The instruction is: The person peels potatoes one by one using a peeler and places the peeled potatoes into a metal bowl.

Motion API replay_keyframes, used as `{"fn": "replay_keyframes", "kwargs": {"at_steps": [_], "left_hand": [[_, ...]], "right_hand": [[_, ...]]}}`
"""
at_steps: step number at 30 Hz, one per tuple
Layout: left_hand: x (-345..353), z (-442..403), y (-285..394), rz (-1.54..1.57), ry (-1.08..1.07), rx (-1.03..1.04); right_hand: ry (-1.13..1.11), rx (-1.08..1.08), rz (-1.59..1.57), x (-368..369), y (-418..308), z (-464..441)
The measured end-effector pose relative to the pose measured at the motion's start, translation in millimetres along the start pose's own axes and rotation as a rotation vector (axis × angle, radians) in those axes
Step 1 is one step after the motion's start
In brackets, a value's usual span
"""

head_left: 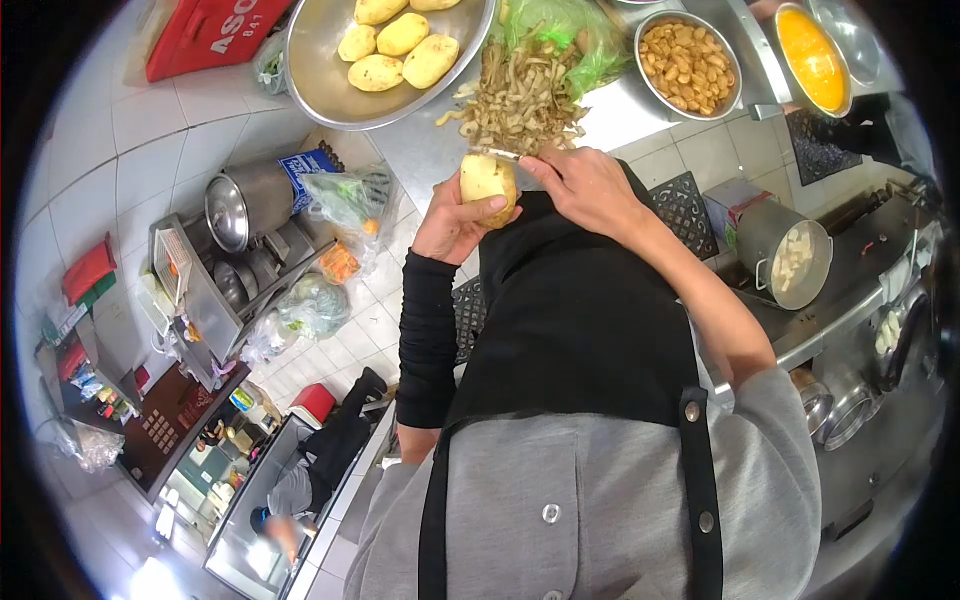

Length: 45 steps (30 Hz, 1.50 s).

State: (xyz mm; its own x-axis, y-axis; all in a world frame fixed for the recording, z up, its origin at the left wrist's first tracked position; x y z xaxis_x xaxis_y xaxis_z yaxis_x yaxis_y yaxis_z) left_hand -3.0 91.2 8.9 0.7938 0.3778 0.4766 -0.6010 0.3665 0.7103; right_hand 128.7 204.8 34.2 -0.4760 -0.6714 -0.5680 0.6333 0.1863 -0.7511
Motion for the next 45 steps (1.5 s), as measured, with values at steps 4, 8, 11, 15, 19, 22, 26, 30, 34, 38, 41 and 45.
{"fn": "replay_keyframes", "kwargs": {"at_steps": [4, 8, 11, 15, 19, 22, 26, 30, 34, 38, 41, 45], "left_hand": [[2, -3, -6, -0.074, 0.005, -0.062], [0, -2, -13, -0.133, 0.006, -0.106], [-5, -4, -6, -0.164, -0.006, -0.038], [-11, -7, -3, -0.356, 0.121, -0.091], [-4, -9, -16, -0.14, -0.017, -0.145], [5, -4, -11, -0.005, -0.055, -0.111], [-6, -6, -19, 0.039, -0.037, -0.136], [-5, -4, -29, 0.254, -0.012, -0.173], [-12, 2, -19, 0.141, -0.028, -0.032], [-5, -7, 7, -0.125, 0.006, 0.071], [-4, -3, 13, -0.103, 0.038, 0.085], [-1, -8, 4, -0.219, 0.026, 0.064]], "right_hand": [[0.049, -0.194, 0.095, 0, -23, 14], [0.149, -0.195, 0.222, -7, -5, 3], [0.119, 0.05, 0.284, -14, 56, -33], [-0.009, -0.05, 0.04, -10, 6, -3], [-0.057, -0.064, 0.126, 18, 18, -10], [-0.009, 0.077, 0.105, 3, 43, -27], [0.027, -0.142, 0.002, -5, -6, 13], [-0.139, 0.147, 0.235, 24, 38, -21], [-0.081, 0.219, -0.161, 5, 33, -13], [-0.119, 0.099, -0.18, 11, 14, -4], [-0.043, 0.058, -0.139, 16, 8, -3], [-0.049, 0.009, -0.062, 12, -12, -6]]}}
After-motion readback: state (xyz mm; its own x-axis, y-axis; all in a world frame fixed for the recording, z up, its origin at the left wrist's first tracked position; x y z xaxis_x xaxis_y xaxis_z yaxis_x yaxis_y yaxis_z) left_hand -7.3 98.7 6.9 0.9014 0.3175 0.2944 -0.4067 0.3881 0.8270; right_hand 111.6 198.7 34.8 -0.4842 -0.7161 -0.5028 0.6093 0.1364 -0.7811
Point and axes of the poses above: each hand's wrist, its own z-axis away from the middle knuckle, its own x-axis out of the palm, y = z × x, the point moved 10 cm from there along -z, towards the middle knuckle, and after that the axes turned 10 degrees about x, right-handed, at the moved point
